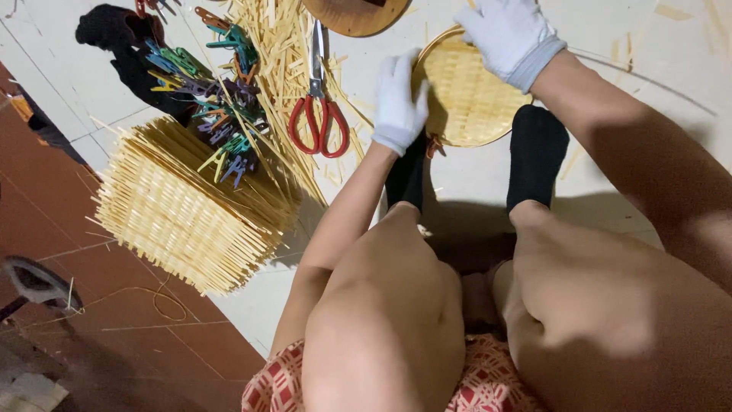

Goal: Weaving and trimming bamboo strips around a mold to create a small basket.

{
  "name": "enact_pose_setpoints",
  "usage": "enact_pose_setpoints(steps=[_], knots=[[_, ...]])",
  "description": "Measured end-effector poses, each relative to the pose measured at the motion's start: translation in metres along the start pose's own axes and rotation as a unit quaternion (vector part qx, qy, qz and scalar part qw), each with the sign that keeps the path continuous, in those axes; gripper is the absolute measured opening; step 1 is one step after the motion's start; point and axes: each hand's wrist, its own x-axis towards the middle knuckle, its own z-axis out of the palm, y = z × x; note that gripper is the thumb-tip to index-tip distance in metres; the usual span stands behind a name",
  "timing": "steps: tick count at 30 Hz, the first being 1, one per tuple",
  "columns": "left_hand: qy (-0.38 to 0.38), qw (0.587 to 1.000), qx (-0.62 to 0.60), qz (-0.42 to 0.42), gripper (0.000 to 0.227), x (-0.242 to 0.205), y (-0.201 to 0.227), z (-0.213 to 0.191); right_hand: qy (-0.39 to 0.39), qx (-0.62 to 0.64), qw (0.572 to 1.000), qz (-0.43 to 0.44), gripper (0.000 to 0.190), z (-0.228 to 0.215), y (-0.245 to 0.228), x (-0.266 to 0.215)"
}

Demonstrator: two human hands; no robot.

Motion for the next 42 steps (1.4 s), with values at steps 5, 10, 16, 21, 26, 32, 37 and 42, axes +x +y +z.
enact_pose_setpoints(steps=[5,10,16,21,26,32,37,42], knots=[[0.031,0.996,-0.073,-0.030,0.016,0.020,-0.015,0.011,-0.006,-0.020,1.000,0.010,0.021,0.024,0.006,-0.005],[0.016,0.996,-0.082,-0.038,0.016,0.034,-0.026,0.012,0.014,0.017,1.000,0.021,0.022,0.033,0.008,-0.003],[-0.144,0.959,0.196,0.144,0.026,0.084,0.007,0.010,0.045,0.013,0.999,0.013,0.013,0.023,0.002,0.002],[-0.194,0.952,0.131,0.198,0.024,0.092,-0.022,0.020,0.030,-0.013,0.997,0.077,0.024,-0.010,-0.004,0.014],[-0.040,0.995,0.076,0.060,0.021,0.018,-0.022,0.004,-0.067,0.257,0.921,0.284,0.025,-0.073,-0.007,-0.025],[-0.093,0.982,0.125,-0.110,0.026,-0.014,-0.017,0.009,0.047,0.083,0.983,0.154,0.026,-0.058,-0.017,-0.057],[-0.116,0.972,0.202,0.015,0.086,-0.012,-0.019,0.005,0.049,0.101,0.981,0.160,0.019,-0.036,-0.020,-0.050],[-0.195,0.954,0.223,0.043,0.095,-0.003,-0.029,-0.001,0.058,0.118,0.975,0.178,0.025,-0.012,-0.018,-0.047]])
